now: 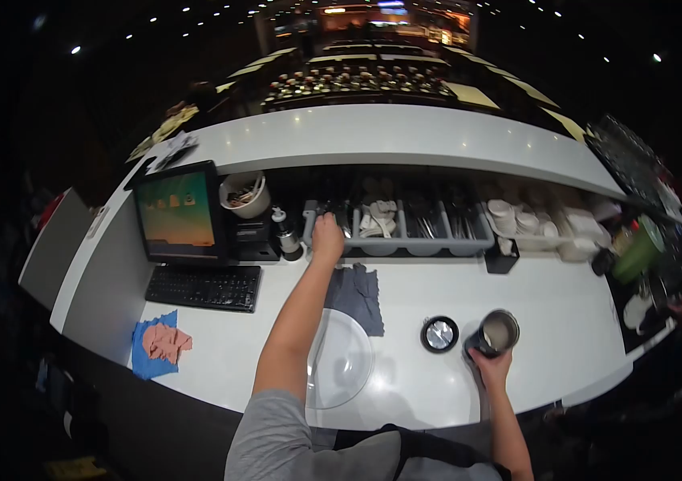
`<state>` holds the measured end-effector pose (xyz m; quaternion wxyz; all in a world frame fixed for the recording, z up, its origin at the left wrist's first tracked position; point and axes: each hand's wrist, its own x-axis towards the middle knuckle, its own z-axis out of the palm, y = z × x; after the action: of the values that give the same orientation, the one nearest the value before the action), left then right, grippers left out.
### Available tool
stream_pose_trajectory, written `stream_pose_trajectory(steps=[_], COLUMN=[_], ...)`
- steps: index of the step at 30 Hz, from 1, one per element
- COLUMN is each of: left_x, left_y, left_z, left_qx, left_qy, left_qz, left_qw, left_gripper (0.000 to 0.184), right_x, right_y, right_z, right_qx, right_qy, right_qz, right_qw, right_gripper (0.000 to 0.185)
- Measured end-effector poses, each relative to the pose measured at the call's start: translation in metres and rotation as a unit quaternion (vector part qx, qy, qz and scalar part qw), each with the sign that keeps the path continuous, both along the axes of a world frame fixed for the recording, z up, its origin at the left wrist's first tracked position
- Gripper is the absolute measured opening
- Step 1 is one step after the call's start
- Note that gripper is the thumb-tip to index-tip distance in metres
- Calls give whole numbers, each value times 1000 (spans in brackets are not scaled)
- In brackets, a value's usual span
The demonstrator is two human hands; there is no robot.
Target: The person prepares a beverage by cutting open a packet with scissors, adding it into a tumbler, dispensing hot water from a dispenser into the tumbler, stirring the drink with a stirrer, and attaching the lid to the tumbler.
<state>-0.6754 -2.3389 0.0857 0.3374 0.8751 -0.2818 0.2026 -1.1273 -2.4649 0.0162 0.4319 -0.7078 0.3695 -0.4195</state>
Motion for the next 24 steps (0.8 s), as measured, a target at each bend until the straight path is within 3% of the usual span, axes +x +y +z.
stream_pose_trajectory(steps=[2, 7, 8, 10, 13, 19, 24], left_x=[28, 40, 40, 44, 60, 71, 64], left_y=[7, -25, -30, -37, -35, -32, -11], left_z=[-2, 3, 8, 15, 15, 17, 17], left_qx=[138, 253, 274, 311, 298, 371, 254], left_qy=[84, 91, 122, 138, 202, 205, 145], left_qz=[70, 128, 129, 140, 140, 127, 134], left_qw=[984, 955, 945, 930, 922, 897, 947], left_gripper=[16, 19, 19, 22, 25, 27, 22], right_x=[0, -15, -25, -54, -99, -131, -127], right_y=[-4, 9, 7, 9, 23, 47, 49], right_z=[-1, 37, 37, 27, 9, -7, -8], right_qx=[13, 133, 42, 54, 110, 179, 162], right_qy=[11, 13, 61, 124, 137, 87, 95], right_qz=[35, 105, 93, 43, 18, -19, -23], right_qw=[999, 986, 993, 990, 984, 980, 982], right_gripper=[68, 73, 75, 72, 64, 48, 44])
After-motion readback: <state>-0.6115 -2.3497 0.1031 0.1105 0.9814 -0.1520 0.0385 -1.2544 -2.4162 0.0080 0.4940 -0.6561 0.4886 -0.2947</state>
